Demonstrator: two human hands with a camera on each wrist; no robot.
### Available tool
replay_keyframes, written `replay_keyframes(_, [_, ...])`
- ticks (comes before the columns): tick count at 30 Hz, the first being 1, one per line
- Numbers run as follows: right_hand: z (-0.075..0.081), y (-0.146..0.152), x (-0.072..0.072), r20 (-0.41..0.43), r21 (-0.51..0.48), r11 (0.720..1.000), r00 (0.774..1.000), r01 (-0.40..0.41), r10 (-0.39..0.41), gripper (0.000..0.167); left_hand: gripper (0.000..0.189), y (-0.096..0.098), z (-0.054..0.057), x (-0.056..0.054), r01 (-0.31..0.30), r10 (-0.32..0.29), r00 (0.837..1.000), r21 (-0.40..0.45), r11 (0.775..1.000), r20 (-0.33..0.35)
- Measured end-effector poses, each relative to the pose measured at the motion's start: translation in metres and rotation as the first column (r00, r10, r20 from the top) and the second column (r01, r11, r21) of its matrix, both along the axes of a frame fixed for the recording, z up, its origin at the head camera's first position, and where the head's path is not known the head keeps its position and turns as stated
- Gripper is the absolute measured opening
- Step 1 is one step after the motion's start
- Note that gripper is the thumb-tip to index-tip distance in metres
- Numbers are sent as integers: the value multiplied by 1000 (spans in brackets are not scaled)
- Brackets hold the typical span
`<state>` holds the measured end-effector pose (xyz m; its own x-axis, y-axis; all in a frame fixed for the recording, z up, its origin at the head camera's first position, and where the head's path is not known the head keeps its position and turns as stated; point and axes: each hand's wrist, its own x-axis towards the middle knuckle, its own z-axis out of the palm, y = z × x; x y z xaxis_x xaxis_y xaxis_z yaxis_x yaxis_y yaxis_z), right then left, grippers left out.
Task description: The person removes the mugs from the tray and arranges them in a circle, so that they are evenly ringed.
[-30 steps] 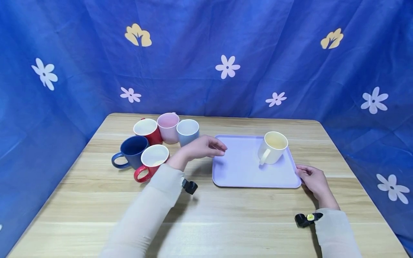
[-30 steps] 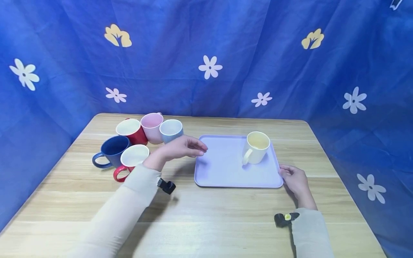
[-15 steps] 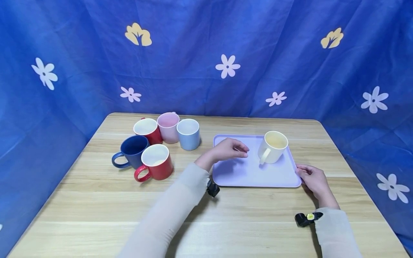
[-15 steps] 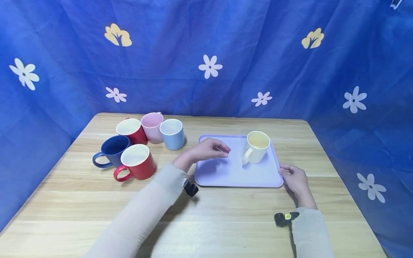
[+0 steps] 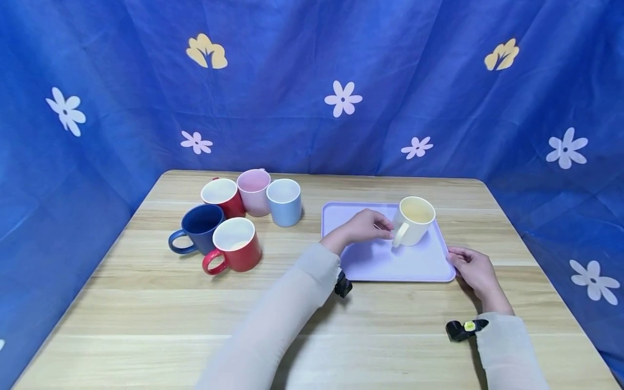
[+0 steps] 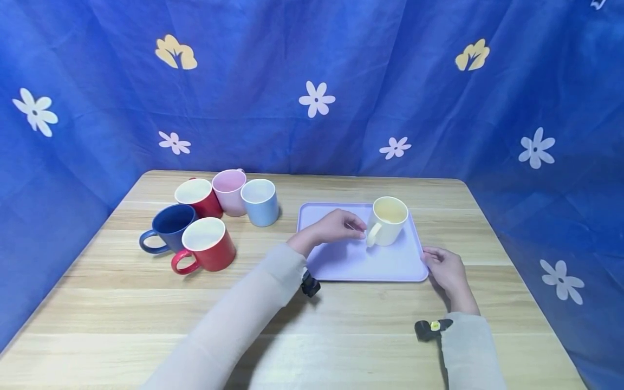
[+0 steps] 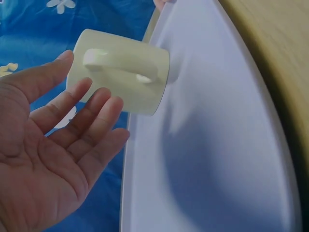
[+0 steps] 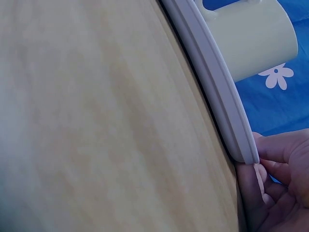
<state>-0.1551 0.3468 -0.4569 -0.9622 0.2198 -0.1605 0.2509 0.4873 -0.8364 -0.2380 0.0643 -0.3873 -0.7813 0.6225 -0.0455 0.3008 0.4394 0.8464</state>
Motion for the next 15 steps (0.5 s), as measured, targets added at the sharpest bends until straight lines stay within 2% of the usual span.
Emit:
replay_keyframes(10, [-1, 0, 0, -11, 1, 1000, 1000, 3, -3, 40, 20, 21, -1, -1, -14, 11, 999, -58, 998, -39])
replay_keyframes(15, [-1, 1, 0, -17, 5, 1000, 1000, 3, -3, 39, 18, 28, -2, -2, -33, 24, 996, -110, 993, -83])
